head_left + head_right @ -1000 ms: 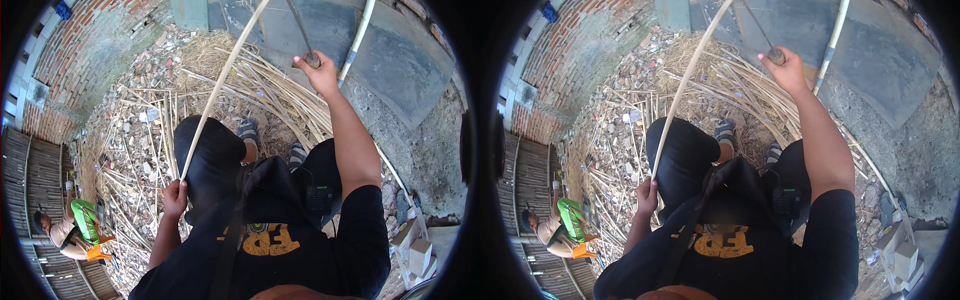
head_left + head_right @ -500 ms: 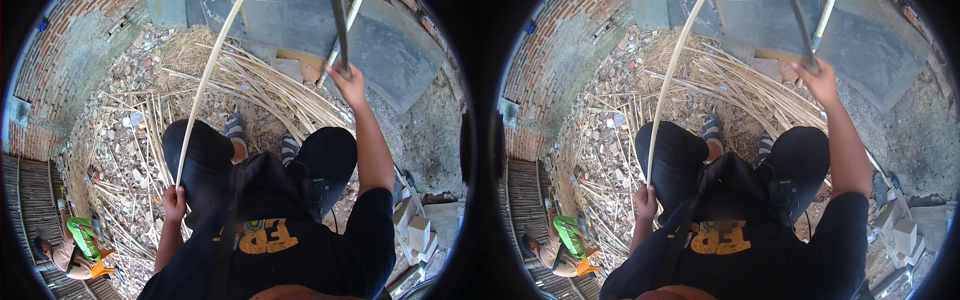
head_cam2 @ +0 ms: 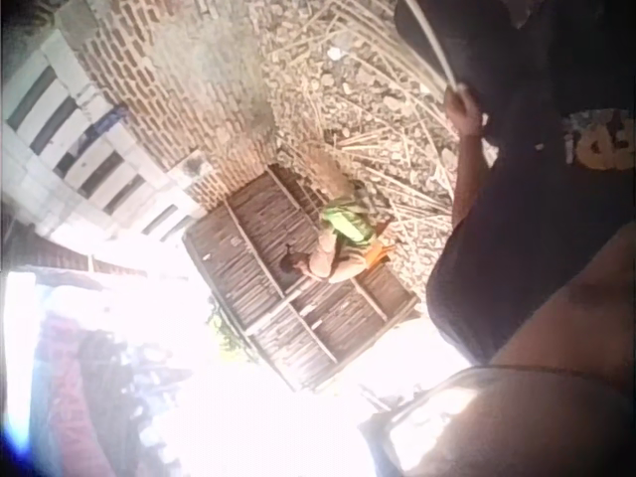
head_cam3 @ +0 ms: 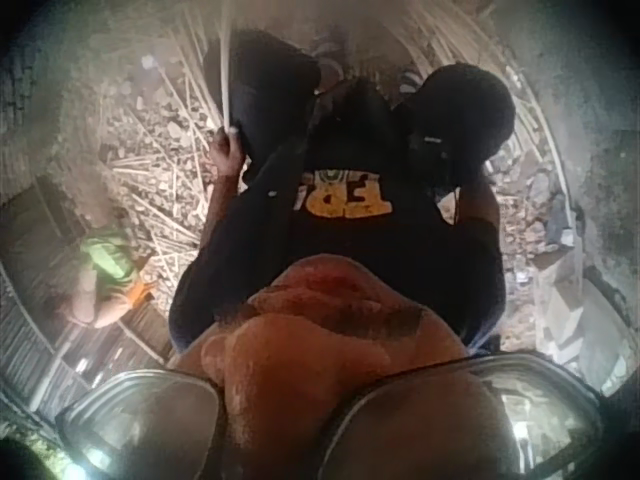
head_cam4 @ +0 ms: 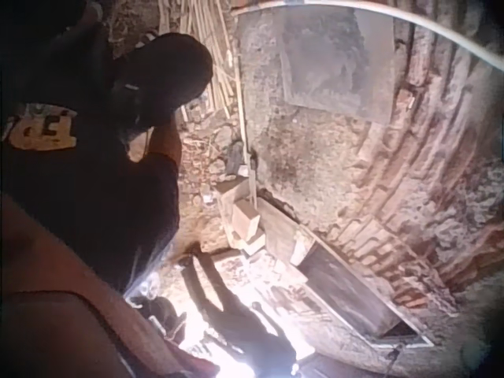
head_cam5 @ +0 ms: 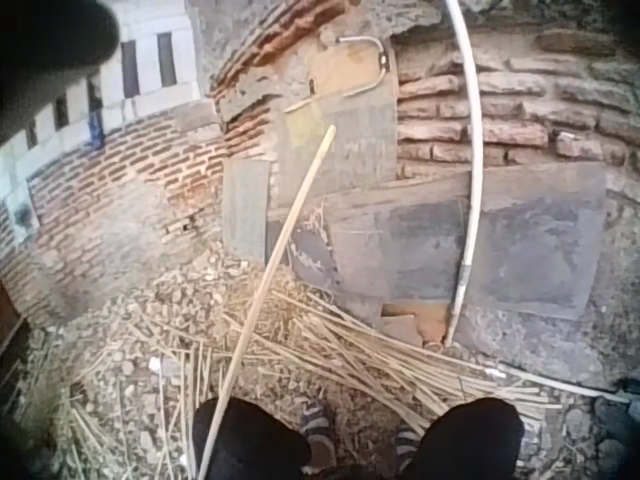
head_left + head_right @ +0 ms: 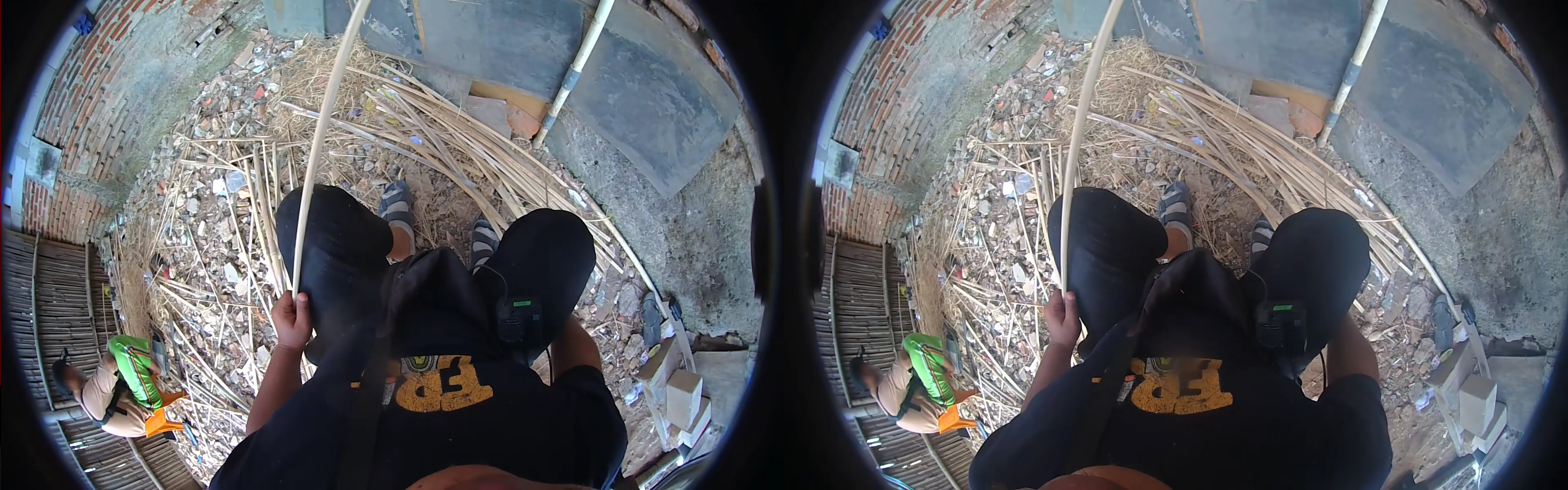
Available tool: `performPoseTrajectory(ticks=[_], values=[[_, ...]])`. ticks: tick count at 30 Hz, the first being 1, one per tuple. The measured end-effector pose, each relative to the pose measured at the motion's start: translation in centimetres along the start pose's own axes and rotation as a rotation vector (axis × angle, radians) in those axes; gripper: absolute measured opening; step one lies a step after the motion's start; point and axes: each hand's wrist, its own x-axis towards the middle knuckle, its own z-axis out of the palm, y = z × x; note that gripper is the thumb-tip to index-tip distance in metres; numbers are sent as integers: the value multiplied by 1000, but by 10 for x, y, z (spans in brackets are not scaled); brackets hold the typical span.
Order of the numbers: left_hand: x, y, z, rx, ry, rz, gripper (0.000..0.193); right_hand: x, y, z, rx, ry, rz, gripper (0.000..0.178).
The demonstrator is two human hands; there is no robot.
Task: The person uses a large blade to shave down and thin multiple bamboo strips, holding one end with their hand and pulling the blade along the length of the material.
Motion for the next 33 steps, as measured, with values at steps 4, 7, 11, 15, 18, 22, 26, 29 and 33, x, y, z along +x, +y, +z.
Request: performPoseTrajectory(ticks=[4, 7, 11, 15, 18, 22, 26, 29, 33], values=[[0, -7, -1, -32, -15, -49, 45, -16, 31, 25, 1, -65, 135, 47], [-2, -8, -2, -15, -15, -69, 45, -22, 38, 34, -1, -91, 181, 47], [-2, -11, -2, 27, 1, -46, 44, -22, 42, 40, -3, -107, 205, 47], [-2, -3, 1, 55, 13, -40, 44, -23, 43, 39, -5, -117, 209, 48], [-2, 2, 3, 37, 25, -42, 44, -21, 46, 38, -11, -118, 205, 48], [-1, -4, 0, 40, 6, -42, 43, -22, 45, 39, -16, -124, 220, 48], [2, 11, 0, 107, -7, -36, 42, -23, 49, 39, -8, -126, 231, 48], [4, 15, 2, 112, -1, -21, 42, -24, 52, 40, -1, -124, 237, 49], [-1, 2, 2, 25, -1, -63, 43, -27, 52, 35, -16, -121, 230, 49]])
